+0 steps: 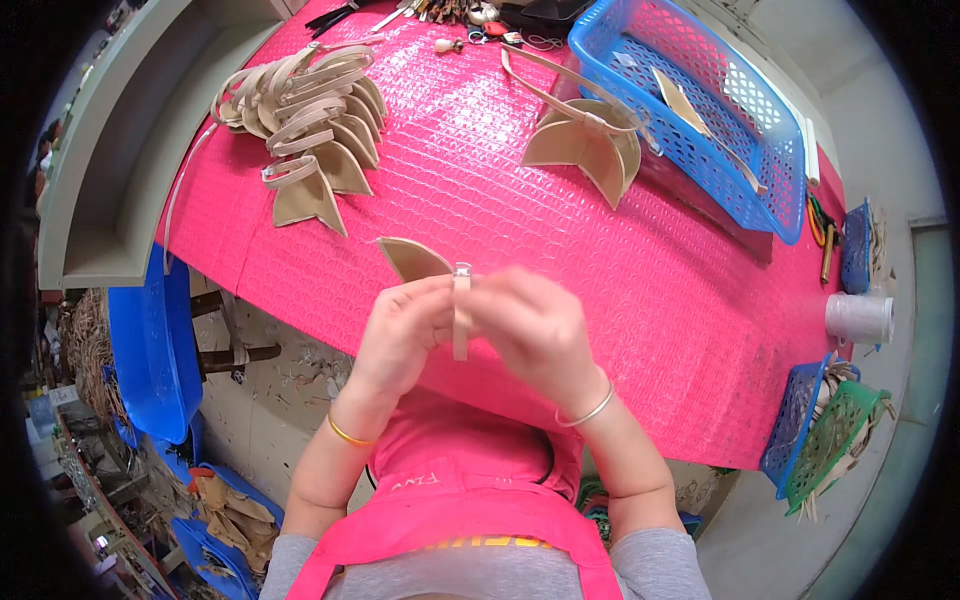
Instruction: Assembling buckles and straps onto shoe components by hand.
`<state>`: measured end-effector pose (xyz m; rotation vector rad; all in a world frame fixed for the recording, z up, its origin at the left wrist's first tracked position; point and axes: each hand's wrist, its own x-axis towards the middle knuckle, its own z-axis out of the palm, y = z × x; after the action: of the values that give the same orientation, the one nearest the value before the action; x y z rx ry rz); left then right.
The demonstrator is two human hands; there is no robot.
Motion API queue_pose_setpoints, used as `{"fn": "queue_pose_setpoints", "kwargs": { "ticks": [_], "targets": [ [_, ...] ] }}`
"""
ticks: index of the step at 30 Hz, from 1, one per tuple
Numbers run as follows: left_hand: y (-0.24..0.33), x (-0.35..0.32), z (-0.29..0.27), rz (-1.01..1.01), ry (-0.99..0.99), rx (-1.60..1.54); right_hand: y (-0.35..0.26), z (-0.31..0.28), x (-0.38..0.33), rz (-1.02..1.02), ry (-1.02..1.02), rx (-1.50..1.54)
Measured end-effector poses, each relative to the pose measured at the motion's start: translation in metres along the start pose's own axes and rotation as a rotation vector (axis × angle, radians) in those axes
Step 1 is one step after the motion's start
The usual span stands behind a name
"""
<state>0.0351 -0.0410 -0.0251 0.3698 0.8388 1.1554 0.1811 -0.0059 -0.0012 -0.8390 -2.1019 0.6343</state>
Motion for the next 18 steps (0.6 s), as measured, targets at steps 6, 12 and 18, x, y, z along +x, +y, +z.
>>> {"fn": "queue_pose_setpoints", "kwargs": {
  "ticks": [6,12,18],
  "targets": [
    [0.003,-0.001,-0.003,0.141,0.047,0.207,0.009,0.012,-0.021,-0.250,0.012,-0.100],
    [-0.001,0.002,-0.004,0.217,0.084,0.168,0.008,0.013,-0.018,-0.267,-0.004,-0.100],
    [-0.006,-0.001,0.002,0.277,0.133,0.105,0.004,0.015,-0.017,-0.315,-0.013,-0.080]
  ]
}}
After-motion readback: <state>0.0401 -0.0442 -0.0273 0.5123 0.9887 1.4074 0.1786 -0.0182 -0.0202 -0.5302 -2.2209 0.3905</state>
